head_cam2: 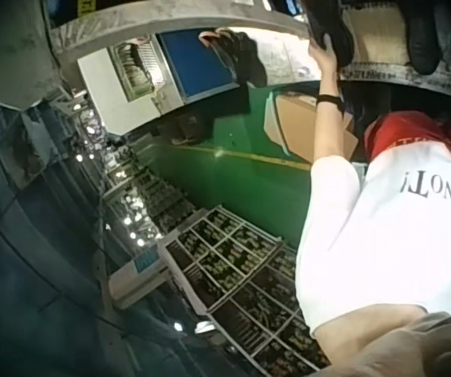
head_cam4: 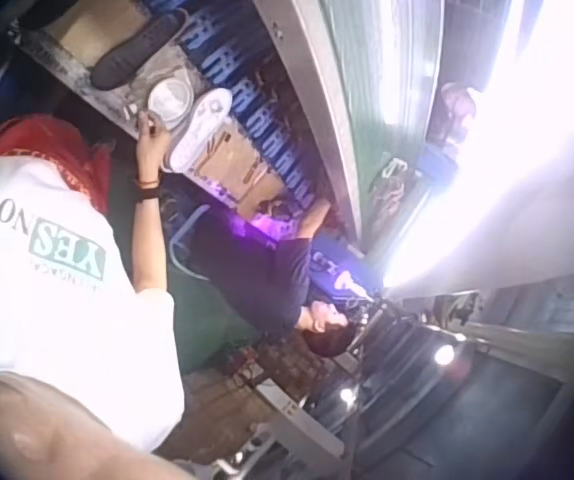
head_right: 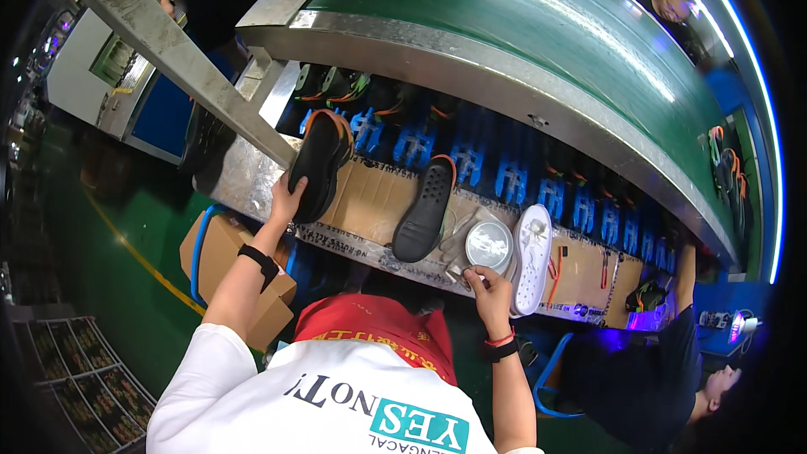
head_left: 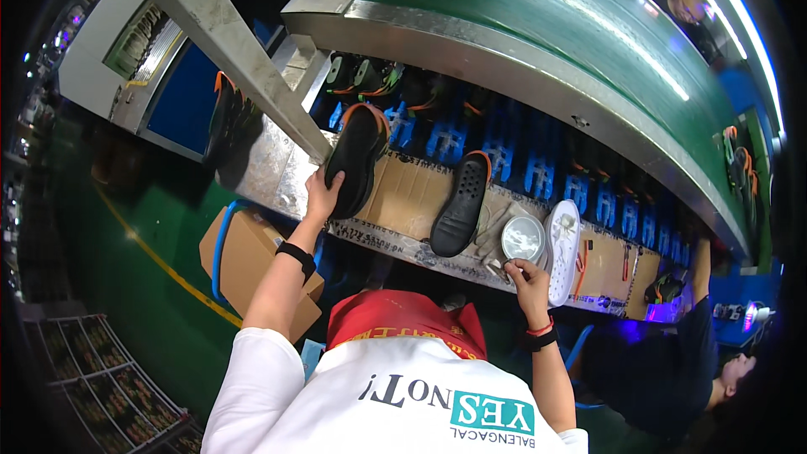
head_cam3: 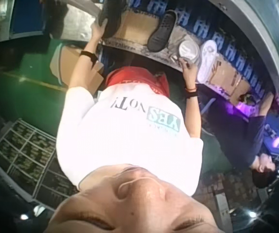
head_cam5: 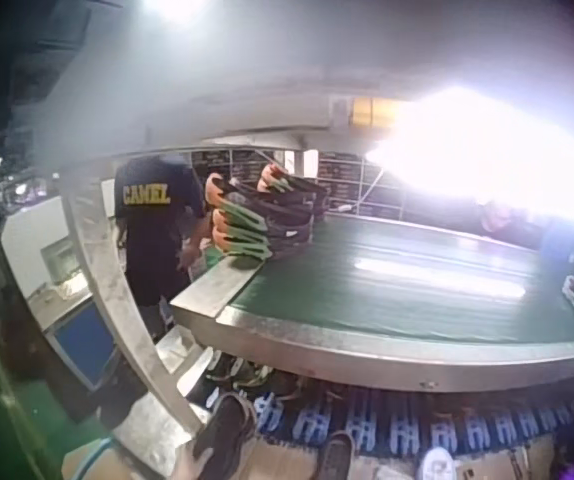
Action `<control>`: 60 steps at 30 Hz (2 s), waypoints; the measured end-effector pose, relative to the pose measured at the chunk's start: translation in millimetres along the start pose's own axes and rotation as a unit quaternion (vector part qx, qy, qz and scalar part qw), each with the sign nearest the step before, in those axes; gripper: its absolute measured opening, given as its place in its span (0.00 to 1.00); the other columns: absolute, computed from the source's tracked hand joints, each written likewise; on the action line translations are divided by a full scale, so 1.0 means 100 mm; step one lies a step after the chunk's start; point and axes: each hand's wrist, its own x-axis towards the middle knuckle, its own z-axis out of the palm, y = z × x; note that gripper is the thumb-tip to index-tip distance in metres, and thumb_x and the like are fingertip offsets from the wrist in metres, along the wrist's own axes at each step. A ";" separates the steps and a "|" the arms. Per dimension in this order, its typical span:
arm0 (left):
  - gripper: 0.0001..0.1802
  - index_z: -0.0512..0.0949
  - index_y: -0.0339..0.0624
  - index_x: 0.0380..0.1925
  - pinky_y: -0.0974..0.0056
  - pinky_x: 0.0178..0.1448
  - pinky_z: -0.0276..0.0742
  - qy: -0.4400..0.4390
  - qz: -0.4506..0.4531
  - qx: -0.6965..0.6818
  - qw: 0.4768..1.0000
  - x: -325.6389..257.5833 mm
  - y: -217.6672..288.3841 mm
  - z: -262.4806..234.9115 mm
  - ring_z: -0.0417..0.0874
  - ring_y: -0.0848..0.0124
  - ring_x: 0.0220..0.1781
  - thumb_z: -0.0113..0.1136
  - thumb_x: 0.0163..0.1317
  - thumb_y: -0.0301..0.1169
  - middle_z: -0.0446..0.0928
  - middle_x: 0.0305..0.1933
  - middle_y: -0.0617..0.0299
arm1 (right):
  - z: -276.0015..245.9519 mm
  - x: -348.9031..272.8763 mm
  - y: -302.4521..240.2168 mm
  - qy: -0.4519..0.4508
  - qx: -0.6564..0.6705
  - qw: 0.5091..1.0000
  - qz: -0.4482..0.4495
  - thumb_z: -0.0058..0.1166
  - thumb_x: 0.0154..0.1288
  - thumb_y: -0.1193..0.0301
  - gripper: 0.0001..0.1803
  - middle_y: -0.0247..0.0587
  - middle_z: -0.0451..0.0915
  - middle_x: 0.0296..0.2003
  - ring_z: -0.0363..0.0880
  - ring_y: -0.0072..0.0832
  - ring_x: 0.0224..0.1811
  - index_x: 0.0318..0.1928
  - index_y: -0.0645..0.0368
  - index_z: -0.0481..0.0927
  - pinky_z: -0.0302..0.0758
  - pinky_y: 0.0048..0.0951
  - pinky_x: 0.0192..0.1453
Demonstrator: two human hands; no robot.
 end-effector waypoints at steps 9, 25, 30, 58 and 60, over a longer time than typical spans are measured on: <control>0.40 0.72 0.29 0.49 0.56 0.49 0.75 0.035 -0.107 0.024 0.993 -0.12 -0.13 0.18 0.82 0.52 0.43 0.74 0.39 0.45 0.80 0.39 0.42 | -0.05 -0.03 -0.10 -0.018 -0.059 0.998 0.005 0.59 0.60 0.68 0.12 0.33 0.79 0.24 0.70 0.16 0.26 0.35 0.68 0.82 0.64 0.19 0.30; 0.34 0.65 0.32 0.55 0.56 0.63 0.60 0.161 -0.169 -0.027 0.972 -0.28 -0.73 -0.22 0.64 0.53 0.59 0.55 0.61 0.50 0.66 0.53 0.44 | 0.38 0.29 -0.33 -0.055 0.034 0.998 -0.028 0.59 0.60 0.72 0.10 0.33 0.78 0.24 0.71 0.16 0.25 0.34 0.71 0.80 0.66 0.17 0.29; 0.36 0.61 0.29 0.57 0.55 0.66 0.56 0.389 -0.280 -0.049 0.876 0.12 -1.21 -1.07 0.60 0.51 0.60 0.56 0.61 0.48 0.60 0.55 0.40 | 0.56 0.29 -0.52 -0.057 -0.005 0.998 -0.014 0.58 0.60 0.74 0.09 0.30 0.77 0.22 0.70 0.14 0.24 0.33 0.70 0.80 0.64 0.16 0.26; 0.45 0.46 0.52 0.65 0.50 0.46 0.78 0.301 -0.307 -0.472 0.770 0.16 -0.78 -1.57 0.70 0.61 0.56 0.63 0.53 0.21 0.60 0.60 0.57 | 1.15 0.34 -1.12 -0.089 -0.090 0.992 -0.012 0.56 0.60 0.74 0.08 0.31 0.78 0.21 0.71 0.14 0.22 0.33 0.69 0.81 0.64 0.16 0.25; 0.45 0.46 0.52 0.65 0.51 0.47 0.78 0.302 -0.301 -0.470 0.773 0.01 -0.69 -1.47 0.70 0.61 0.56 0.64 0.53 0.21 0.60 0.59 0.57 | 1.15 0.34 -1.09 -0.088 -0.085 0.992 -0.010 0.56 0.60 0.74 0.08 0.31 0.78 0.21 0.71 0.14 0.22 0.33 0.68 0.81 0.64 0.16 0.25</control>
